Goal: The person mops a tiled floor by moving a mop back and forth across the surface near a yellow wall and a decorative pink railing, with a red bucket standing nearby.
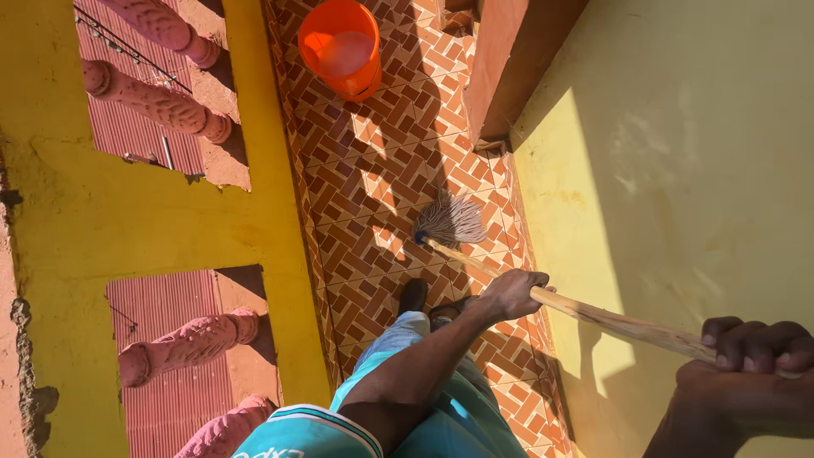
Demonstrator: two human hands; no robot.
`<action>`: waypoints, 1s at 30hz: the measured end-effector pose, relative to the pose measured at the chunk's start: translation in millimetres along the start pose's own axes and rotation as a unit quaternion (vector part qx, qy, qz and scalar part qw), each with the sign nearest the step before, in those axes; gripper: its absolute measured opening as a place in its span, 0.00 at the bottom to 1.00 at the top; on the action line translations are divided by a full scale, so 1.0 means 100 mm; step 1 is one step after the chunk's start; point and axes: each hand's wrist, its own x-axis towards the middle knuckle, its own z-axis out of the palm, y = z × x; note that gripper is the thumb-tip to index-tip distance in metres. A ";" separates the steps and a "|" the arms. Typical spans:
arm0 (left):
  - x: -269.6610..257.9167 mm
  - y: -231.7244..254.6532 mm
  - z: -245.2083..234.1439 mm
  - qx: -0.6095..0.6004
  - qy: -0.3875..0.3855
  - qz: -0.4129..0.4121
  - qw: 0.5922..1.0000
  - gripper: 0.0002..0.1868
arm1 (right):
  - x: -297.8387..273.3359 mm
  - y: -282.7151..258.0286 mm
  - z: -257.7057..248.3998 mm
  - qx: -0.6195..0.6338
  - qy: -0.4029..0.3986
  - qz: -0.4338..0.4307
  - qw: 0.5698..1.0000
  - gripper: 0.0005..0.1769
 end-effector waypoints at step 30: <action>-2.32 -0.91 -0.47 -0.070 0.488 -0.205 0.845 0.16 | -1.76 -0.13 2.23 -0.024 -0.551 0.157 0.820 0.30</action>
